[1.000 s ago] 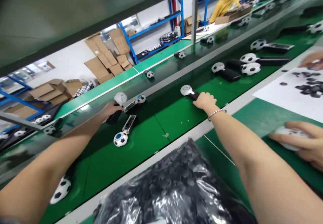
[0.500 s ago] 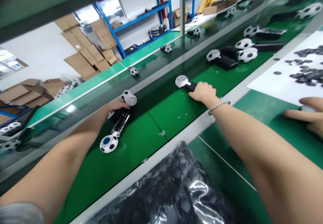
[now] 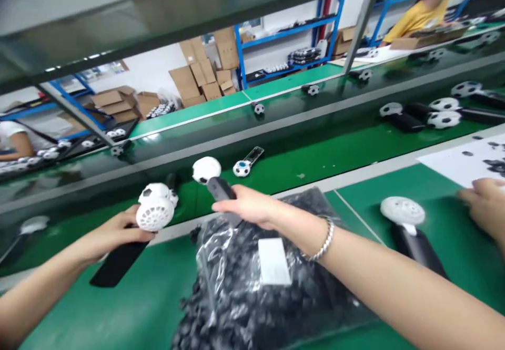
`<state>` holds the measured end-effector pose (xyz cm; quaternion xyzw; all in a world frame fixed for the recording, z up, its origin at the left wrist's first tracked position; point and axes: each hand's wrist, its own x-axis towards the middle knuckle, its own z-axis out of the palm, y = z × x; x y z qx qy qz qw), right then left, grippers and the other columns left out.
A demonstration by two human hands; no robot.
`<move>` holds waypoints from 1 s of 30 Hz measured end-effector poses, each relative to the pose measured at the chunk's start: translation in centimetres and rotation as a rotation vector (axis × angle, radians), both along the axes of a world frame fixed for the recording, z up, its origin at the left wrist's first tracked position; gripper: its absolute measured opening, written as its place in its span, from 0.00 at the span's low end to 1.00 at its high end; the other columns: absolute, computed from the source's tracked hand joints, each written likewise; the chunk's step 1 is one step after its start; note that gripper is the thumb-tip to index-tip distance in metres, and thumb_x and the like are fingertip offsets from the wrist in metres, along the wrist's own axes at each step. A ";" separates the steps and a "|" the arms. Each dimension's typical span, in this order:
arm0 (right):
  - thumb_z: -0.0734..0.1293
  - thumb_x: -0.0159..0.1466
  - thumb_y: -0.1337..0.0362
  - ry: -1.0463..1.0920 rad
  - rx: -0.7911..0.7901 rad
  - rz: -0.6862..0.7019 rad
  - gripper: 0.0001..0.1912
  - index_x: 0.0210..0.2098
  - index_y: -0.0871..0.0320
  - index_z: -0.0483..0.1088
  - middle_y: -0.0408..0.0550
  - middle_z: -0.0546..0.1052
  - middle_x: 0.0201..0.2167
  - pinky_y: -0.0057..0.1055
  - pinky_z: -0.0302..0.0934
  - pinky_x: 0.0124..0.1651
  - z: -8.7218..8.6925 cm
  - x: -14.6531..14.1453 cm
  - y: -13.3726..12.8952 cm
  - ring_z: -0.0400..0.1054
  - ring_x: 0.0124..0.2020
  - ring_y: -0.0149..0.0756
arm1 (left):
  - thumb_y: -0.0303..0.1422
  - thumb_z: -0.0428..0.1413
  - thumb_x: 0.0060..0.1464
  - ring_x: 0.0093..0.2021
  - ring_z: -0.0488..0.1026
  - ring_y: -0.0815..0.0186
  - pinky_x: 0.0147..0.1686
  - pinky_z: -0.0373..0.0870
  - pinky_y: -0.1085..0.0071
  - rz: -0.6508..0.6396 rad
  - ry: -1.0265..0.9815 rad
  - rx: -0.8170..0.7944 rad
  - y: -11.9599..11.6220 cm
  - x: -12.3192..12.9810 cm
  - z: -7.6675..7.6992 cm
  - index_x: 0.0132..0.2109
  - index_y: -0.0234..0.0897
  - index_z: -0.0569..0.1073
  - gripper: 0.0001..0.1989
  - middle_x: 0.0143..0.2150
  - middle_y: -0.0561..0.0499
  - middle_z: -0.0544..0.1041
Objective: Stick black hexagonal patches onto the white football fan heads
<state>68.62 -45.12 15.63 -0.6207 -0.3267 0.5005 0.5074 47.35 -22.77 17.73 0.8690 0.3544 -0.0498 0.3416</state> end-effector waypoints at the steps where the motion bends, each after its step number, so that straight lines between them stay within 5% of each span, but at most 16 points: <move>1: 0.67 0.54 0.58 -0.042 -0.002 0.091 0.12 0.31 0.60 0.64 0.44 0.71 0.27 0.26 0.58 0.26 -0.2 -2.8 1.0 0.65 0.26 0.31 | 0.44 0.60 0.32 0.51 0.65 0.51 0.53 0.62 0.63 0.029 0.058 0.024 -0.3 -3.0 -1.2 0.27 0.41 0.78 0.13 0.50 0.51 0.68; 5: 0.68 0.51 0.59 -0.262 -0.019 0.252 0.12 0.32 0.58 0.65 0.45 0.72 0.28 0.28 0.58 0.26 -2.8 -12.8 4.9 0.65 0.27 0.34 | 0.43 0.58 0.32 0.53 0.62 0.49 0.54 0.59 0.61 0.137 0.164 0.113 0.3 -12.1 -6.5 0.26 0.39 0.77 0.14 0.52 0.47 0.65; 9: 0.70 0.48 0.59 -0.387 -0.130 0.151 0.20 0.38 0.59 0.64 0.51 0.73 0.34 0.31 0.60 0.27 -6.7 -21.2 8.4 0.67 0.30 0.40 | 0.44 0.58 0.32 0.50 0.64 0.49 0.50 0.62 0.59 0.149 0.202 0.266 3.4 -18.7 -10.5 0.24 0.37 0.76 0.14 0.51 0.44 0.65; 13: 0.70 0.49 0.60 -0.502 -0.153 0.016 0.29 0.48 0.60 0.60 0.57 0.71 0.43 0.34 0.62 0.37 -9.5 -28.6 11.9 0.67 0.41 0.45 | 0.46 0.56 0.36 0.50 0.64 0.45 0.46 0.64 0.56 0.156 0.271 0.395 7.3 -23.0 -11.8 0.25 0.38 0.75 0.16 0.53 0.41 0.64; 17: 0.69 0.50 0.60 -0.628 -0.188 -0.027 0.34 0.54 0.63 0.56 0.61 0.66 0.49 0.38 0.60 0.45 -10.2 -34.0 14.5 0.64 0.47 0.47 | 0.47 0.53 0.40 0.52 0.62 0.42 0.45 0.64 0.54 0.119 0.264 0.498 9.4 -24.6 -11.3 0.34 0.36 0.75 0.20 0.52 0.38 0.64; 20: 0.68 0.51 0.57 -0.702 -0.166 0.107 0.32 0.53 0.63 0.59 0.61 0.67 0.49 0.41 0.59 0.48 -9.6 -34.8 13.7 0.64 0.49 0.48 | 0.43 0.57 0.38 0.56 0.57 0.40 0.48 0.61 0.51 0.132 0.164 0.586 8.9 -24.7 -10.8 0.47 0.35 0.70 0.27 0.59 0.37 0.58; 24: 0.62 0.58 0.54 -1.019 -0.185 0.208 0.22 0.49 0.55 0.66 0.55 0.69 0.47 0.41 0.62 0.46 -9.1 -31.3 6.7 0.66 0.46 0.47 | 0.37 0.58 0.42 0.60 0.50 0.43 0.55 0.52 0.49 0.036 -0.188 0.765 5.1 -23.7 -10.5 0.54 0.36 0.61 0.31 0.62 0.37 0.52; 27: 0.62 0.58 0.55 -1.389 -0.354 0.074 0.19 0.48 0.51 0.67 0.55 0.69 0.45 0.39 0.65 0.31 -10.3 -27.8 0.0 0.69 0.38 0.49 | 0.39 0.54 0.49 0.55 0.60 0.48 0.52 0.61 0.54 -0.115 -0.332 0.620 2.3 -22.2 -11.1 0.54 0.35 0.59 0.26 0.54 0.37 0.62; 30: 0.59 0.61 0.59 -1.431 -0.384 0.085 0.18 0.50 0.52 0.66 0.55 0.70 0.42 0.38 0.65 0.29 -11.9 -25.7 -3.9 0.70 0.32 0.43 | 0.38 0.57 0.45 0.55 0.61 0.43 0.49 0.64 0.53 -0.067 -0.246 0.533 1.0 -20.6 -12.2 0.57 0.29 0.56 0.34 0.55 0.32 0.59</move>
